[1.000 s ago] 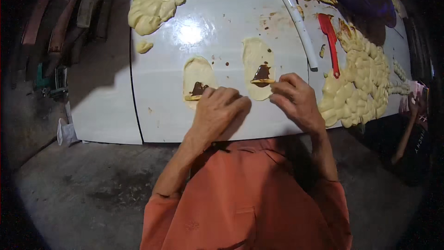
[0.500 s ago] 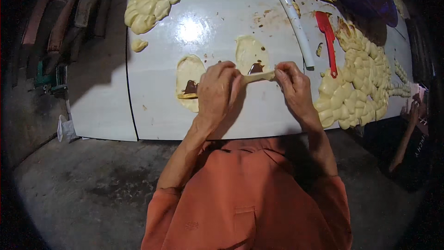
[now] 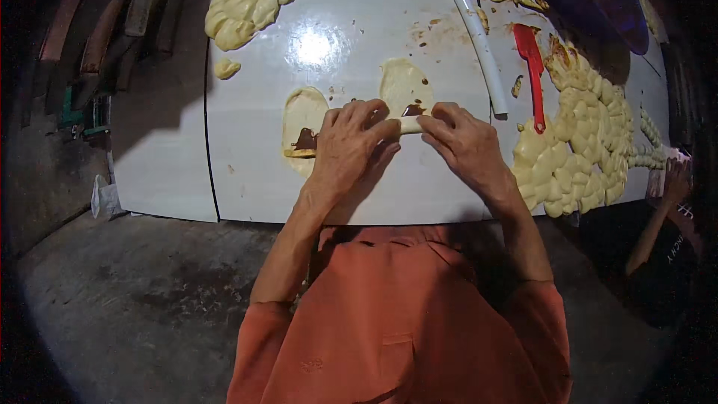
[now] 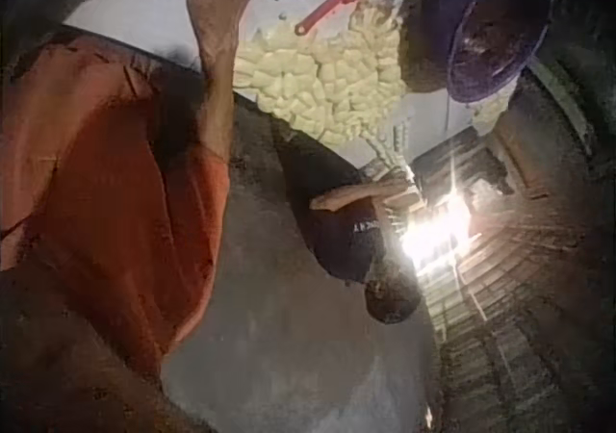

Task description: The person flattens portions of dough with a rolling pin, spreads chocolate filling over them using a spatula, adds banana slices, and rolls the dough around the filling by hand. They also place the shaped dough rolls onto a baking tray.

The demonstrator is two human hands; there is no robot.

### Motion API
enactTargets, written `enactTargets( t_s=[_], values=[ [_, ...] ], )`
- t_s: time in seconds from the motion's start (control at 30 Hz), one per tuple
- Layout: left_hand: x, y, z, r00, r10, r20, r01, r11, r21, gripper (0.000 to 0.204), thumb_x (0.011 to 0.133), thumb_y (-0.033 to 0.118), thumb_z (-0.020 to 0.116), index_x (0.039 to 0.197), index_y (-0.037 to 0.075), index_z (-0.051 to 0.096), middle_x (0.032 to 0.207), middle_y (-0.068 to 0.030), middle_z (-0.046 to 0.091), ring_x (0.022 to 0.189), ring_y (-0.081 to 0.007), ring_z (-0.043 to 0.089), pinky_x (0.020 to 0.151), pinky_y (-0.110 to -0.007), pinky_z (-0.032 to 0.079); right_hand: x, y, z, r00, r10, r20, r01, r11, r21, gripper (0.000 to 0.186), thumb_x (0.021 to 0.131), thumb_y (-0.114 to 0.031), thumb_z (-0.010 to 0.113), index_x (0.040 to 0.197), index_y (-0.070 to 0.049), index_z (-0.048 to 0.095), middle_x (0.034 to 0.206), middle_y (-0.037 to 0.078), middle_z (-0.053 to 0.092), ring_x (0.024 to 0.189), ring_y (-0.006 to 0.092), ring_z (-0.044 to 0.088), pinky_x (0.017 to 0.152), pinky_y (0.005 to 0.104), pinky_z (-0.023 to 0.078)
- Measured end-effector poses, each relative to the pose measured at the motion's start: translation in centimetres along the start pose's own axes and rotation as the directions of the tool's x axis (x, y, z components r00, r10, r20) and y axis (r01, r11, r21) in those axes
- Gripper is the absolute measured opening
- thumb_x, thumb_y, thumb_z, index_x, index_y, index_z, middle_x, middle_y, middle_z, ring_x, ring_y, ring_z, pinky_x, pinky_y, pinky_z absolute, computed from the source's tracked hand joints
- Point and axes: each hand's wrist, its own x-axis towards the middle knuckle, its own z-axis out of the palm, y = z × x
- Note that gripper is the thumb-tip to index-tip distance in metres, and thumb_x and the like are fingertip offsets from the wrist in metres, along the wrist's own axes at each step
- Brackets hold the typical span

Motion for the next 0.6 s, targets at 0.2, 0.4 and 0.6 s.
enactTargets(
  t_s=[0.2,0.4,0.6],
  values=[
    [1.1,-0.6,0.6,0.993,-0.043,-0.107,0.034,0.995,-0.090,0.013,0.081,0.016,0.077,0.089,0.006,0.074,0.106,-0.0123,0.070,0.102,-0.0339,0.064,0.087,-0.046,0.048,1.5,0.1,-0.7,0.970,0.220,0.105,-0.238,0.948,0.209,0.015,0.094,-0.021,0.067,0.099,-0.007,0.067,0.092,0.009,0.064,0.077,0.0297,0.068,0.067,0.0409,0.055],
    [1.4,-0.4,1.0,0.961,-0.237,-0.140,0.231,0.971,-0.062,0.013,0.088,0.012,0.070,0.099,0.004,0.072,0.099,-0.0140,0.070,0.096,-0.0348,0.064,0.084,-0.046,0.048,2.4,-0.1,0.3,0.918,0.394,-0.054,-0.396,0.918,-0.031,0.014,0.096,-0.015,0.059,0.108,-0.008,0.063,0.093,0.011,0.066,0.075,0.0324,0.069,0.063,0.0418,0.055],
    [0.8,0.1,0.2,0.990,-0.062,-0.127,0.052,0.995,-0.083,0.022,0.082,0.011,0.077,0.104,0.008,0.074,0.099,-0.0109,0.070,0.097,-0.0310,0.065,0.083,-0.044,0.049,0.8,0.4,0.4,0.996,0.003,-0.085,-0.007,0.999,-0.054,0.020,0.094,-0.020,0.068,0.112,-0.012,0.065,0.106,0.007,0.063,0.083,0.0244,0.069,0.068,0.0369,0.057]
  ],
)
